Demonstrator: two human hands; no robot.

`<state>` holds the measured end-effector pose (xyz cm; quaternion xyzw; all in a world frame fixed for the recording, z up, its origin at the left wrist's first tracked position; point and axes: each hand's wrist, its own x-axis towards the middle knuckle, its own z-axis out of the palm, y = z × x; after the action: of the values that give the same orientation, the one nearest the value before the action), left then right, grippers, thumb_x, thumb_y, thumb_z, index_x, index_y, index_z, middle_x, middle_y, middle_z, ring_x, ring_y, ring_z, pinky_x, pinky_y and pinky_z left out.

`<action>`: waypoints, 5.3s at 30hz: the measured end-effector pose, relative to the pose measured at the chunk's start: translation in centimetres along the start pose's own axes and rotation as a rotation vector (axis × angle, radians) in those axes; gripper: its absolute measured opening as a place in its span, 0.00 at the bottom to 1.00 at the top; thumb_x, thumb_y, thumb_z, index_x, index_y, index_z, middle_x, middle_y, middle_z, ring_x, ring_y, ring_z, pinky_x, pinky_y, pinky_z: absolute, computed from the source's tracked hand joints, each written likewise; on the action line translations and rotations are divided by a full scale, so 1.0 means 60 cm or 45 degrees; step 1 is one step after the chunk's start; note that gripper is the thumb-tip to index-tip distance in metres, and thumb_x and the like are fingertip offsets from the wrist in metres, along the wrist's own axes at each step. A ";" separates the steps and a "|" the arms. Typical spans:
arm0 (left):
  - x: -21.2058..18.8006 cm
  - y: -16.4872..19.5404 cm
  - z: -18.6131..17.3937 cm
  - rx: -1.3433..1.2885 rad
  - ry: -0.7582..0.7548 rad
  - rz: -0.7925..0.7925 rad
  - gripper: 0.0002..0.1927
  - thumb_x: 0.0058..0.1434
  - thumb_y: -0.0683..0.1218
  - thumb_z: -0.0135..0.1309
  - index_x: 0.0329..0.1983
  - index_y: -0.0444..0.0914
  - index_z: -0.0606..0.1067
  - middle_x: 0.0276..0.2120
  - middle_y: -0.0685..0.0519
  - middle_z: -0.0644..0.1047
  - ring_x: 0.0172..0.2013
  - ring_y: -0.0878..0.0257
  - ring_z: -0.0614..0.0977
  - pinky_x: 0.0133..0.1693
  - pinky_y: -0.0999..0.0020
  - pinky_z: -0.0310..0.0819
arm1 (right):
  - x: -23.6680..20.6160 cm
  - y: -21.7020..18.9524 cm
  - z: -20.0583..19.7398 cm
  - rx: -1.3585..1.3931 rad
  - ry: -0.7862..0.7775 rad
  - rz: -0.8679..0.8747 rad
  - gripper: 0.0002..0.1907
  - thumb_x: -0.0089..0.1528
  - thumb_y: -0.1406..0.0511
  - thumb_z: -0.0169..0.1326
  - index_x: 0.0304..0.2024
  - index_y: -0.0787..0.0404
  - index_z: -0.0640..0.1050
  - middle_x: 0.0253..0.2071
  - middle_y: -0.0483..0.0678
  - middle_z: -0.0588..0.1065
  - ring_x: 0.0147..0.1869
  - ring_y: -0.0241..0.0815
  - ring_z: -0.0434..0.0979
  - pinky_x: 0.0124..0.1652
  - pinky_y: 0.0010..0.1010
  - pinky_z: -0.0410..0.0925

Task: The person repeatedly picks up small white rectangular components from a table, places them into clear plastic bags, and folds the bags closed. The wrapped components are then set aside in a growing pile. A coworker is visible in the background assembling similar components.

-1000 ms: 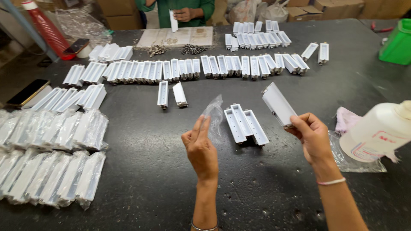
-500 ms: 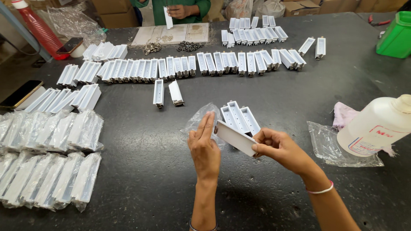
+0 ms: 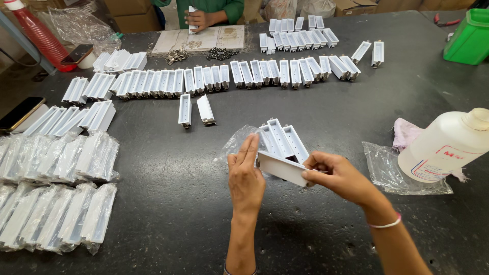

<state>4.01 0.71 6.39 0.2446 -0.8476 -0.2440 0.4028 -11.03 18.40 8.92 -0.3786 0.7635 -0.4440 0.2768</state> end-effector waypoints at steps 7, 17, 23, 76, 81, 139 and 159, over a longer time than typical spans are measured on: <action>-0.011 0.034 0.012 -0.072 -0.044 0.379 0.37 0.55 0.28 0.52 0.69 0.43 0.67 0.66 0.58 0.72 0.51 0.62 0.75 0.57 0.67 0.71 | 0.029 0.012 0.028 0.599 0.072 -0.046 0.13 0.64 0.62 0.55 0.43 0.67 0.75 0.39 0.51 0.78 0.43 0.39 0.80 0.47 0.33 0.76; -0.025 0.090 -0.001 -0.267 -0.280 0.443 0.38 0.51 0.28 0.53 0.67 0.42 0.71 0.65 0.60 0.74 0.36 0.60 0.71 0.46 0.70 0.74 | 0.034 0.006 0.079 1.359 0.187 0.059 0.16 0.70 0.62 0.39 0.52 0.66 0.72 0.51 0.53 0.76 0.53 0.39 0.78 0.55 0.31 0.72; -0.027 0.093 0.001 -0.390 -0.278 0.466 0.39 0.52 0.28 0.51 0.69 0.41 0.69 0.66 0.58 0.72 0.37 0.60 0.71 0.49 0.70 0.74 | 0.030 0.019 0.114 1.077 0.216 -0.043 0.16 0.71 0.60 0.44 0.48 0.66 0.75 0.38 0.49 0.78 0.35 0.34 0.76 0.34 0.26 0.71; -0.009 0.014 0.012 -2.180 -0.175 -1.008 0.47 0.44 0.49 0.71 0.67 0.33 0.65 0.52 0.49 0.79 0.54 0.59 0.80 0.55 0.59 0.75 | -0.010 -0.067 0.121 -0.010 0.463 -0.749 0.45 0.52 0.60 0.67 0.68 0.62 0.62 0.60 0.54 0.71 0.57 0.45 0.78 0.52 0.36 0.73; -0.010 -0.002 0.023 -2.107 -0.042 -1.222 0.52 0.37 0.49 0.74 0.66 0.29 0.66 0.51 0.46 0.78 0.51 0.55 0.79 0.55 0.62 0.78 | -0.014 -0.070 0.116 0.159 0.413 -0.635 0.31 0.58 0.64 0.61 0.63 0.61 0.70 0.59 0.52 0.75 0.58 0.43 0.80 0.51 0.33 0.75; -0.001 0.018 -0.003 -2.358 -0.052 -1.199 0.48 0.32 0.51 0.74 0.60 0.46 0.68 0.55 0.54 0.81 0.57 0.60 0.81 0.57 0.60 0.78 | 0.013 -0.005 0.033 0.780 0.322 -0.270 0.07 0.58 0.66 0.64 0.36 0.62 0.81 0.32 0.50 0.82 0.36 0.37 0.80 0.42 0.31 0.75; -0.002 -0.044 -0.004 -2.002 -0.421 -0.539 0.19 0.60 0.52 0.69 0.44 0.34 0.77 0.30 0.46 0.80 0.36 0.54 0.81 0.43 0.59 0.79 | -0.021 0.022 -0.082 0.409 0.010 -0.315 0.12 0.57 0.67 0.64 0.42 0.64 0.80 0.36 0.45 0.81 0.41 0.33 0.80 0.45 0.27 0.75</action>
<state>4.87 -1.29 4.84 0.0069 -0.4142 -0.8685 0.2721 -14.49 22.17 10.08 -0.4187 0.6315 -0.5923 0.2738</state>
